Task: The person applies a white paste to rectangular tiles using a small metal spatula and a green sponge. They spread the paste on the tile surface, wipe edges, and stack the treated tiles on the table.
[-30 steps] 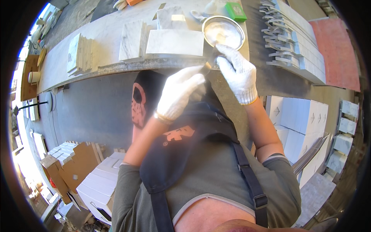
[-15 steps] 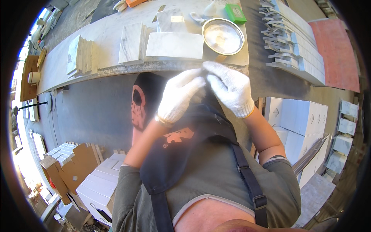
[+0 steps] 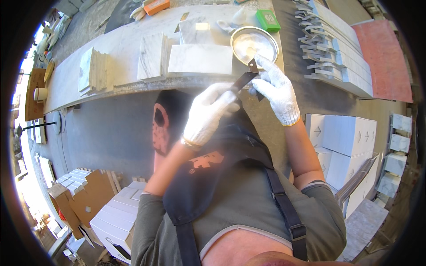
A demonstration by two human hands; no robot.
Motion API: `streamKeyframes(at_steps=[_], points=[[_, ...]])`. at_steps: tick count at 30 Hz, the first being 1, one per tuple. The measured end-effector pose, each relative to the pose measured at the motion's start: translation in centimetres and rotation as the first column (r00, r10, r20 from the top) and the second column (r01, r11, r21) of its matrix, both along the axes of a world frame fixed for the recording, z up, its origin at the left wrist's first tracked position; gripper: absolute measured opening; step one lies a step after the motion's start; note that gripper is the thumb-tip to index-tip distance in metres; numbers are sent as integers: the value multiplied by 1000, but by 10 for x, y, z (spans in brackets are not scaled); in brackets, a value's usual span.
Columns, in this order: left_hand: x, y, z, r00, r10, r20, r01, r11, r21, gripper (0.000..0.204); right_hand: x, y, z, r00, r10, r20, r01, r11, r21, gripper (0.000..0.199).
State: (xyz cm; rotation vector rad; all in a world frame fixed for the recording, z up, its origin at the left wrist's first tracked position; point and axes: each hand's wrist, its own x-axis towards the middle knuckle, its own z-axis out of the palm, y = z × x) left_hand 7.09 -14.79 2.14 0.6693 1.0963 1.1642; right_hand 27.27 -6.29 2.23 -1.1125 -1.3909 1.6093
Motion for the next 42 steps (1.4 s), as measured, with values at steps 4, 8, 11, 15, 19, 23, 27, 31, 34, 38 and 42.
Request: streamKeyframes(at_steps=[4, 8, 11, 15, 19, 23, 27, 31, 34, 38, 42], points=[[4, 7, -10, 997, -50, -51, 56, 989, 137, 27, -12, -14, 2, 992, 124, -26, -123, 992, 39, 65], [3, 5, -9, 998, -45, 32, 43, 998, 54, 23, -12, -21, -4, 960, 239, 149, -239, 971, -15, 66], [1, 2, -9, 997, 13, -78, -8, 997, 74, 22, 0, -16, -3, 947, 270, 177, -271, 962, -19, 58], [-14, -3, -11, 996, 62, -71, -61, 998, 19, 24, 20, 13, 7, 970, 160, 184, -166, 986, 15, 39], [-31, -8, -14, 990, 28, -141, -19, 998, 67, 31, 33, 60, 8, 984, -57, 167, 30, 987, 158, 20], [-38, -16, -18, 989, 17, -144, -15, 1000, 9, 31, 41, 101, -6, 965, -122, 232, 28, 927, 374, 24], [-40, -22, -21, 996, 16, -83, -17, 1000, -18, 31, 45, 136, -21, 950, -127, 284, 26, 942, 334, 26], [-39, -25, -20, 1000, 0, 0, 0, 998, -61, 30, 37, 159, -40, 904, -124, 410, -42, 927, 373, 24], [-36, -23, -19, 998, -31, 57, 35, 997, -72, 30, 39, 162, -44, 672, -164, 722, -194, 902, 386, 33], [-30, -17, -18, 986, -44, 159, 68, 987, -145, 29, 45, 154, -32, 455, -416, 787, -193, 817, 543, 44], [-23, -11, -18, 948, -15, 318, 66, 987, -148, 29, 44, 117, -9, 531, -610, 588, 19, 703, 711, 59]])
